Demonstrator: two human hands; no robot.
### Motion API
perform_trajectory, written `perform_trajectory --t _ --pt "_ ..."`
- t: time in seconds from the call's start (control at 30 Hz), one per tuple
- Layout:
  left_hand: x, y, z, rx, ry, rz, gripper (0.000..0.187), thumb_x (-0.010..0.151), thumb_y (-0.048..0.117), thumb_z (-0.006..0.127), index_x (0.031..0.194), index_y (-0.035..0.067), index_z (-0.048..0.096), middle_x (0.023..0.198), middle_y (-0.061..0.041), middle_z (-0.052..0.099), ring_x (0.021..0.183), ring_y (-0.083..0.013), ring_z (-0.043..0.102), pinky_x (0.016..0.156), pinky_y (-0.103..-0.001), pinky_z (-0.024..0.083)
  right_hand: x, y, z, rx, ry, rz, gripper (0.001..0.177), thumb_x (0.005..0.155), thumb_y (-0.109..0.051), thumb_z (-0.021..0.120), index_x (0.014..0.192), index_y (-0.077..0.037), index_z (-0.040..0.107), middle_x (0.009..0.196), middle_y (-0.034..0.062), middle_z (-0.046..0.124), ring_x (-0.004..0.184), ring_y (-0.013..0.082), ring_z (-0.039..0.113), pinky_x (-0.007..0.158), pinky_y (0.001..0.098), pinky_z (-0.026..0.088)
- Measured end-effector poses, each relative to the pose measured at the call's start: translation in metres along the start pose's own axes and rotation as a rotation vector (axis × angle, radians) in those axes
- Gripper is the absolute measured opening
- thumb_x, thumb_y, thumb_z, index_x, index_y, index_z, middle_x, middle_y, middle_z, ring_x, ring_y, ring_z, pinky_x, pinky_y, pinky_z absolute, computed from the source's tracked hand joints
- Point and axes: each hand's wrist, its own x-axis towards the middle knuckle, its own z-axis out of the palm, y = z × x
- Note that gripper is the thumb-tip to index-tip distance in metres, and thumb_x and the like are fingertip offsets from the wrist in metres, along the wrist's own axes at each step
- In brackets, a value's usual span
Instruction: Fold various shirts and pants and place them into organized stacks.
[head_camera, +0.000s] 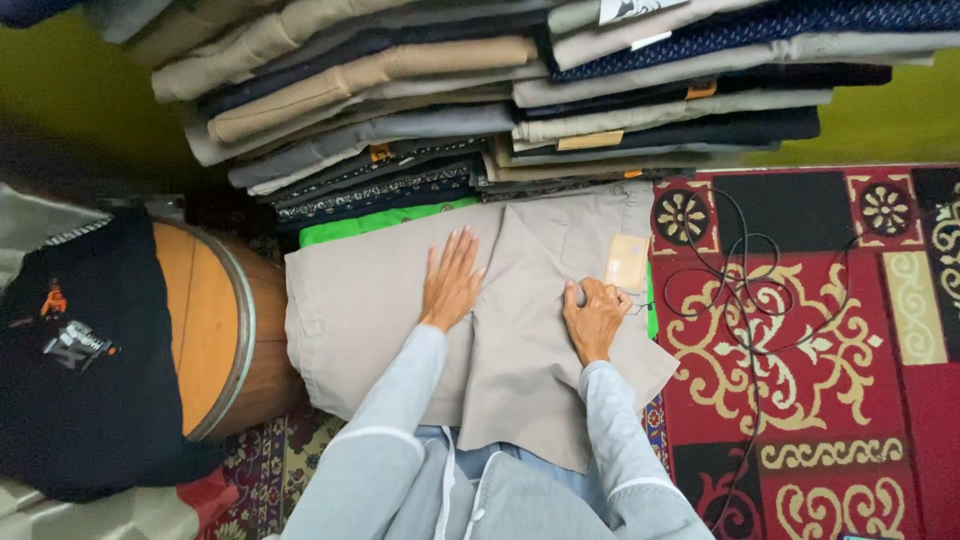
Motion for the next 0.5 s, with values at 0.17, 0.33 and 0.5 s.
perform_trajectory --t 0.17,0.33,0.5 --pt "-0.088 -0.045 -0.05 0.101 -0.037 -0.126 0.066 0.097 0.043 0.058 0.153 0.011 0.044 0.163 -0.013 0.037 0.151 -0.0317 0.031 0.117 -0.062 0.023 0.001 -0.001 -0.001 -0.01 0.031 -0.004 0.03 0.097 -0.041 0.068 0.078 -0.019 0.062 0.073 0.0058 0.067 0.083 0.0231 0.066 0.1 0.0401 0.037" --pt "-0.131 -0.066 -0.062 0.141 0.047 -0.282 0.067 0.099 0.038 0.057 0.154 0.003 0.041 0.163 -0.019 0.035 0.151 -0.0377 0.03 0.116 -0.066 0.021 -0.001 0.0 0.0 -0.019 0.048 -0.035 0.031 0.098 -0.042 0.068 0.078 -0.019 0.062 0.075 0.0062 0.069 0.085 0.0232 0.066 0.1 0.0396 0.037" --pt "-0.132 0.011 -0.045 -0.089 -0.08 0.132 0.055 0.101 0.024 0.048 0.155 0.016 0.04 0.162 -0.006 0.04 0.151 -0.0281 0.033 0.119 -0.06 0.023 -0.002 0.004 0.001 -0.021 -0.016 -0.02 0.033 0.101 -0.046 0.064 0.082 -0.02 0.063 0.08 0.007 0.07 0.089 0.0246 0.067 0.102 0.041 0.035"
